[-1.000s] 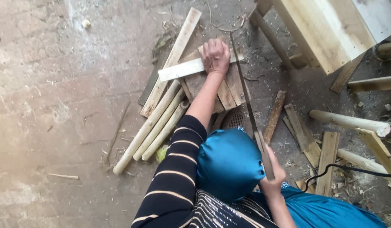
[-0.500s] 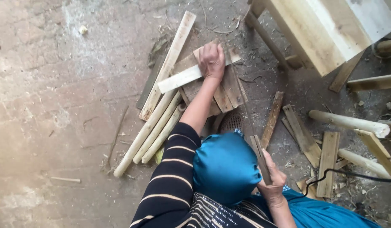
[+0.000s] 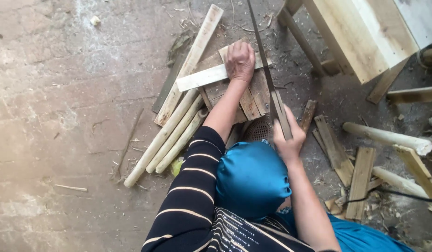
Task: Assembling a wooden chair frame by hammering nails, fitting slats, and sawing wood pieces.
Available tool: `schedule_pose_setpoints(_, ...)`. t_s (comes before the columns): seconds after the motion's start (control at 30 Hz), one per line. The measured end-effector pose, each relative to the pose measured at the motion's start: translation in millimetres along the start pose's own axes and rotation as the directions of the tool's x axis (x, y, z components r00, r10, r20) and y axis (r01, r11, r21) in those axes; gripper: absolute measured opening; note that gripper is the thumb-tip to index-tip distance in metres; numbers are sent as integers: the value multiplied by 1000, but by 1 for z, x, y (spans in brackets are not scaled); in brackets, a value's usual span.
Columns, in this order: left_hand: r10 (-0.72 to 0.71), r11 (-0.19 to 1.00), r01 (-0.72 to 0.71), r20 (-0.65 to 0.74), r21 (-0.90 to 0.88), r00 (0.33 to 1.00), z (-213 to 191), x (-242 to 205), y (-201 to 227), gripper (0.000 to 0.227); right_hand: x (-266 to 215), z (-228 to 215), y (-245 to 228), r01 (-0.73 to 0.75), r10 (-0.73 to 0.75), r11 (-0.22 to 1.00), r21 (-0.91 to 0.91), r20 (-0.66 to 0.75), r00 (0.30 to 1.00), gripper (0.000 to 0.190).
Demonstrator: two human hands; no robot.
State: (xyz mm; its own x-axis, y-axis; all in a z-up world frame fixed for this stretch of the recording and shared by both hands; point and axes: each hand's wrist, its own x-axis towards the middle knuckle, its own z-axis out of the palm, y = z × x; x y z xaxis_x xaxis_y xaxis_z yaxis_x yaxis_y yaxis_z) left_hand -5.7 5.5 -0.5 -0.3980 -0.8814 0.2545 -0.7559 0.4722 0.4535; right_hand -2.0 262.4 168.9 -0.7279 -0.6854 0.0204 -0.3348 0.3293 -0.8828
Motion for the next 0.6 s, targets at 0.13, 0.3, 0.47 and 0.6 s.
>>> schedule_pose_setpoints(0.13,-26,999,26,-15,23,1000,-6,-5,11,12,-15,5,-15,-185,185,983,-4,13,983,50)
schedule_pose_setpoints(0.3,-65,998,66,-25,6,998,-6,2,7,10,-95,-47,-25,-48,52,995,-84,52,997,51)
schedule_pose_setpoints(0.47,-63,993,69,-66,95,996,7,-1,-4,10,-102,-48,-17,-103,107,993,-58,64,992,54)
schedule_pose_setpoints(0.6,-81,989,88,-60,122,995,9,23,-9,12,-79,-43,-5,-235,235,972,4,27,972,53)
